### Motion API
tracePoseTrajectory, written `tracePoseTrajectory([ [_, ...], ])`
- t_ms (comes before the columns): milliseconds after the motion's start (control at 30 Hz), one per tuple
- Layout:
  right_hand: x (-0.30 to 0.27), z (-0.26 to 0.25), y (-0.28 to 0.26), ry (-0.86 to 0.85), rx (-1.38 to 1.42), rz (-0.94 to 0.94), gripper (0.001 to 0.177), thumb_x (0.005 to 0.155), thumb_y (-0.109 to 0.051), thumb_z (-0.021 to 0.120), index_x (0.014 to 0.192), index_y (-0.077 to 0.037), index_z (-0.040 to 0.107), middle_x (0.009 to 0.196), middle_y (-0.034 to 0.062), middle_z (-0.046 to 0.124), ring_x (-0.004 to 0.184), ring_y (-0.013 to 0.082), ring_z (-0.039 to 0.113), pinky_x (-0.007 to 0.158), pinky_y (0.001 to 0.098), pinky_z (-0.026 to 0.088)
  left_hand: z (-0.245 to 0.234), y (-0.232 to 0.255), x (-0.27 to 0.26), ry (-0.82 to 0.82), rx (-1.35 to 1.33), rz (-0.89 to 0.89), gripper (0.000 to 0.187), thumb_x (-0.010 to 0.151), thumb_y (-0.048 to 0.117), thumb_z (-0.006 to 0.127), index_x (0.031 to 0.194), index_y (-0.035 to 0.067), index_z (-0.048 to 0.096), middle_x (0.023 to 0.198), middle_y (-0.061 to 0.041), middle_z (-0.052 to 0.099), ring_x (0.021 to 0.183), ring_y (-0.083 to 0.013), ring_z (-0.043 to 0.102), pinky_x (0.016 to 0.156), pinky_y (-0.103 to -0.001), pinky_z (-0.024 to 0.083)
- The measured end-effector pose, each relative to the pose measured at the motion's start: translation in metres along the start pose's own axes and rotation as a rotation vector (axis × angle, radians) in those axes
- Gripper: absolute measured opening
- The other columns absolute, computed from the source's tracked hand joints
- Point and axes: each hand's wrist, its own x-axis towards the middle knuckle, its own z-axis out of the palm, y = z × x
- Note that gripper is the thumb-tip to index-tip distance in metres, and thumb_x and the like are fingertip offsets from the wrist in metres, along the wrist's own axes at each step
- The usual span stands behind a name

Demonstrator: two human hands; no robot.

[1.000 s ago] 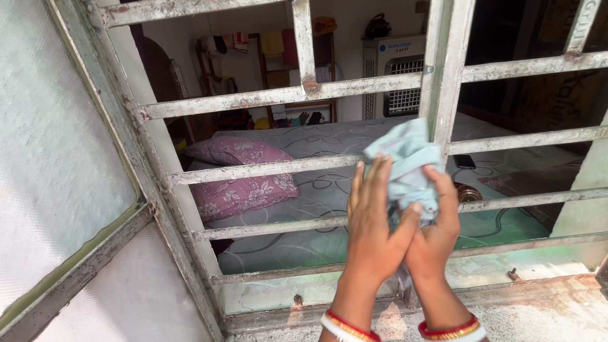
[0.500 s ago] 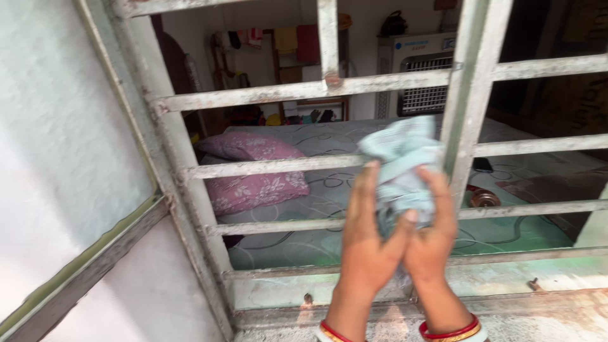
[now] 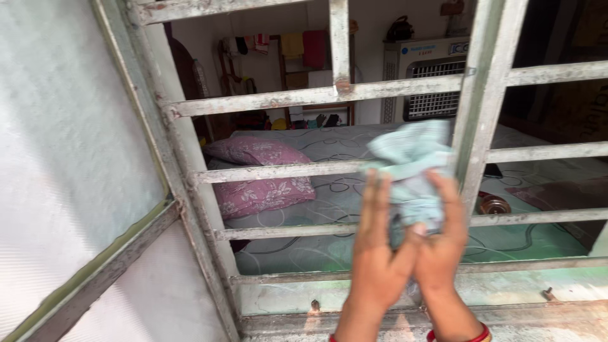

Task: The person wipes the metal frame and glass panes of a window using a light blue cloth. They systematically clean the horizontal and vertical bars of the frame, as well as the textured glass sections, moving the cloth back and forth to remove dirt.

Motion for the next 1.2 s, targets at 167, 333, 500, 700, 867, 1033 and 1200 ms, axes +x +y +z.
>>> tracePoseTrajectory([
  [167, 0.001, 0.016, 0.003, 0.072, -0.138, 0.104, 0.054, 0.093, -0.012, 0.062, 0.146, -0.005, 0.052, 0.144, 0.0114, 0.055, 0.136, 0.0272, 0.053, 0.116, 0.0389, 0.041, 0.001, -0.005, -0.006, -0.118, 0.067, -0.049, 0.08, 0.103, 0.046, 0.056, 0.168, 0.009, 0.027, 0.175, -0.023, 0.024, 0.162, -0.0428, 0.026, 0.128, -0.052, 0.024],
  [333, -0.007, 0.034, -0.003, -0.341, -0.106, -0.05, 0.066, 0.081, -0.009, 0.075, 0.145, -0.008, 0.057, 0.154, 0.0161, 0.05, 0.145, 0.0355, 0.044, 0.116, 0.0425, 0.038, -0.016, -0.024, -0.002, 0.166, -0.017, -0.096, 0.091, 0.1, 0.054, 0.057, 0.165, 0.003, 0.018, 0.174, -0.028, 0.014, 0.162, -0.0439, 0.019, 0.128, -0.052, 0.023],
  [500, -0.001, 0.015, 0.005, -0.498, 0.285, 0.199, 0.09, 0.067, 0.0, 0.06, 0.154, -0.01, 0.038, 0.154, 0.0114, 0.044, 0.137, 0.0279, 0.049, 0.105, 0.0376, 0.045, -0.026, -0.018, 0.014, 0.2, 0.049, -0.137, 0.099, 0.087, 0.057, 0.069, 0.162, 0.007, 0.028, 0.17, -0.026, 0.021, 0.155, -0.0441, 0.029, 0.118, -0.051, 0.034],
  [700, 0.01, -0.001, 0.032, -0.53, 0.45, 0.27, 0.094, 0.073, 0.01, 0.053, 0.163, -0.007, 0.031, 0.161, 0.0133, 0.041, 0.141, 0.0236, 0.046, 0.105, 0.0328, 0.039, -0.011, -0.013, 0.044, 0.311, 0.363, -0.021, 0.073, 0.086, 0.043, 0.076, 0.152, 0.025, 0.051, 0.158, -0.019, 0.049, 0.134, -0.0429, 0.058, 0.101, -0.049, 0.054],
  [867, 0.027, -0.012, 0.036, -0.211, 0.048, 0.031, 0.058, 0.09, 0.008, 0.056, 0.146, -0.009, 0.054, 0.144, 0.0146, 0.063, 0.133, 0.0238, 0.06, 0.115, 0.0383, 0.049, -0.016, -0.019, 0.042, 0.3, 0.5, 0.027, 0.069, 0.085, 0.028, 0.076, 0.149, 0.033, 0.054, 0.152, -0.011, 0.056, 0.116, -0.0372, 0.065, 0.089, -0.045, 0.059],
  [1033, 0.049, 0.007, 0.05, -0.22, -0.289, -0.212, 0.07, 0.081, 0.005, 0.054, 0.15, -0.009, 0.052, 0.148, 0.0177, 0.06, 0.144, 0.035, 0.051, 0.128, 0.0482, 0.036, 0.002, -0.007, 0.048, 0.221, 0.542, 0.094, 0.072, 0.081, 0.026, 0.081, 0.148, 0.032, 0.055, 0.15, -0.011, 0.056, 0.111, -0.0372, 0.064, 0.082, -0.045, 0.059],
  [1200, 0.05, 0.007, 0.052, -0.297, -0.467, -0.258, 0.072, 0.077, -0.001, 0.059, 0.148, -0.005, 0.051, 0.142, 0.0161, 0.058, 0.141, 0.0355, 0.049, 0.131, 0.0541, 0.023, -0.022, -0.021, 0.045, 0.375, 0.684, 0.105, 0.076, 0.077, 0.025, 0.082, 0.147, 0.029, 0.055, 0.144, -0.007, 0.06, 0.118, -0.0329, 0.065, 0.09, -0.043, 0.059],
])
